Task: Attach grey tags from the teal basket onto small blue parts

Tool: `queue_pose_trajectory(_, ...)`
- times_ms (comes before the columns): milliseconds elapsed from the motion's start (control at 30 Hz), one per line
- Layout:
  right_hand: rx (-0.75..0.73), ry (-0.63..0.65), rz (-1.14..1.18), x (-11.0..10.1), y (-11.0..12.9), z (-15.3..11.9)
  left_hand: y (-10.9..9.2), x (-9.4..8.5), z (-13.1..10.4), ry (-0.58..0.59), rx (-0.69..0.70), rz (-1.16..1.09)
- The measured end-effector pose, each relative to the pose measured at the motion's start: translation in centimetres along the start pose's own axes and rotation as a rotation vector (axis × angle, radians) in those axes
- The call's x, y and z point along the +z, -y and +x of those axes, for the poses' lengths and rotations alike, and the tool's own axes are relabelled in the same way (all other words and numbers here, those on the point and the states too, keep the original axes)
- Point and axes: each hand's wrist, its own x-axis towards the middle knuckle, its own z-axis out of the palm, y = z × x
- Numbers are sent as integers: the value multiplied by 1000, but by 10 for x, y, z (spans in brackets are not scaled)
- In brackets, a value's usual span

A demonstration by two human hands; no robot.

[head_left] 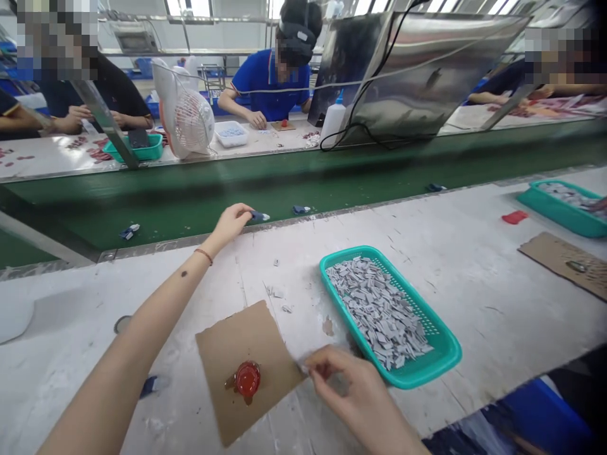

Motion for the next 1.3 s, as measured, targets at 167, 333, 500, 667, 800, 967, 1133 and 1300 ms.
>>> queue_pose_trajectory(167, -9, -172, -17, 29, -21, -17, -37, 71, 39, 65, 105, 22)
queue_pose_trajectory(333, -39, -235, -49, 35, -24, -23, -51, 113, 54, 139, 134, 108)
queue_pose_trajectory(500, 11, -207, -39, 35, -20, -18, -52, 119, 52, 153, 154, 148)
queue_pose_trajectory(667, 111, -161, -15, 28, -15, -11, -56, 109, 37, 135, 199, 92)
queue_pose_trajectory(800, 138, -167, -54, 25, -13, -6, -63, 103, 9, 229, 267, 9)
queue_pose_trajectory(967, 51, -207, -82, 27, -11, -1, -76, 93, -30, 294, 258, -126)
queue_pose_trajectory(1133, 61, -265, -134, 33, -11, -5, -87, 56, -67, 195, 106, -339)
queue_pose_trajectory(1300, 53, -236, -257, 40, -12, -5, -92, 4, -136, 225, -369, -899)
